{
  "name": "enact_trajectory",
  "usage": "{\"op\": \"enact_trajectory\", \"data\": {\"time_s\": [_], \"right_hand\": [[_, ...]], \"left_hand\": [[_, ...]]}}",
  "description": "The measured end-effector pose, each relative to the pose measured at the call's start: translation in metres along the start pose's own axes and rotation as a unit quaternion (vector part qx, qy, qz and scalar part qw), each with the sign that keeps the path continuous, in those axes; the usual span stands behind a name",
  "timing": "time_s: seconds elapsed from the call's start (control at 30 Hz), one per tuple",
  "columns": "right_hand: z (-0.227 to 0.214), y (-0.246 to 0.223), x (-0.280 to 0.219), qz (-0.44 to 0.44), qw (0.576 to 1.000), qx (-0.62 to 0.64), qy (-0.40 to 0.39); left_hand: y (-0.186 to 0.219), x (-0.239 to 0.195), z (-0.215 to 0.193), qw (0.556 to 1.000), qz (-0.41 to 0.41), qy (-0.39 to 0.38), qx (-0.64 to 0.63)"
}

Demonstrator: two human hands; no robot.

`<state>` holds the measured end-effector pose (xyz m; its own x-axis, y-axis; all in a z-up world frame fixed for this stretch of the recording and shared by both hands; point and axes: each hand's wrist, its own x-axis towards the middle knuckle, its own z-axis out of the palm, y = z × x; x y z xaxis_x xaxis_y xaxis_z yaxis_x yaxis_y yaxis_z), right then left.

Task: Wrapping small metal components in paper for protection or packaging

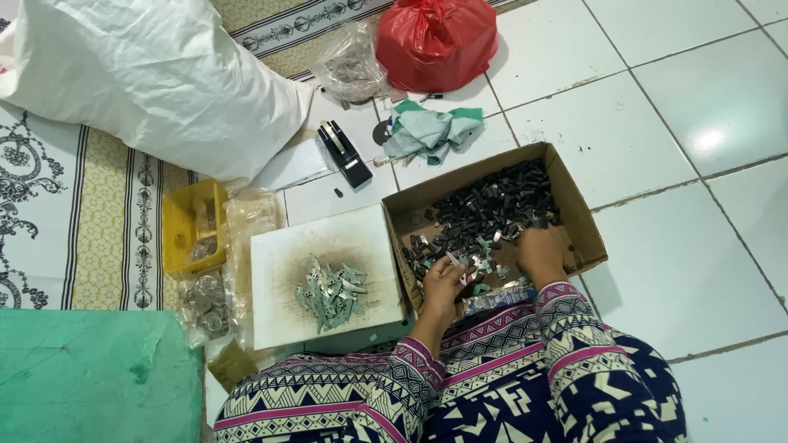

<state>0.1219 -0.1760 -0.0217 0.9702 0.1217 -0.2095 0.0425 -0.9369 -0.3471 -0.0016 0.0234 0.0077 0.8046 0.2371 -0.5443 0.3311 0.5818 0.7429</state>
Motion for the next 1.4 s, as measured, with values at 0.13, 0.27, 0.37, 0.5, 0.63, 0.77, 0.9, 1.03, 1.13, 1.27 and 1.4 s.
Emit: {"op": "enact_trajectory", "data": {"time_s": [0.13, 0.27, 0.37, 0.5, 0.63, 0.77, 0.9, 1.03, 1.13, 1.27, 1.4], "right_hand": [[-0.016, 0.0, -0.006, 0.061, 0.995, 0.083, -0.004], [-0.045, -0.012, -0.026, 0.119, 0.931, 0.345, 0.023], [-0.057, -0.016, -0.028, 0.131, 0.865, 0.482, 0.044], [-0.068, -0.036, -0.039, 0.117, 0.82, 0.561, -0.005], [-0.052, -0.065, -0.052, 0.099, 0.812, 0.567, -0.099], [-0.024, -0.082, -0.058, 0.061, 0.808, 0.573, -0.125], [-0.024, -0.099, -0.073, 0.061, 0.821, 0.558, -0.101], [-0.019, -0.118, -0.092, 0.048, 0.826, 0.556, -0.08], [-0.023, -0.142, -0.11, 0.041, 0.834, 0.546, -0.062], [-0.019, -0.176, -0.136, 0.063, 0.801, 0.589, -0.088], [0.005, -0.21, -0.148, 0.066, 0.777, 0.613, -0.126]], "left_hand": [[0.003, -0.002, -0.001, 1.0, 0.0, 0.004, -0.014], [0.002, -0.001, -0.008, 0.999, 0.006, -0.004, -0.042], [0.009, -0.005, -0.005, 0.999, 0.004, -0.001, -0.044], [0.012, -0.003, -0.006, 0.999, 0.006, 0.003, -0.047], [0.019, -0.01, -0.002, 0.999, 0.008, -0.001, -0.043], [0.037, -0.032, 0.006, 0.999, 0.011, 0.002, -0.038], [0.044, -0.043, 0.001, 1.0, 0.021, 0.005, -0.008], [0.042, -0.05, -0.023, 0.999, 0.028, 0.01, 0.014], [0.055, -0.064, -0.038, 0.998, 0.044, 0.031, 0.036], [0.088, -0.098, -0.06, 0.991, 0.076, 0.08, 0.081], [0.111, -0.11, -0.093, 0.981, 0.111, 0.119, 0.101]]}}
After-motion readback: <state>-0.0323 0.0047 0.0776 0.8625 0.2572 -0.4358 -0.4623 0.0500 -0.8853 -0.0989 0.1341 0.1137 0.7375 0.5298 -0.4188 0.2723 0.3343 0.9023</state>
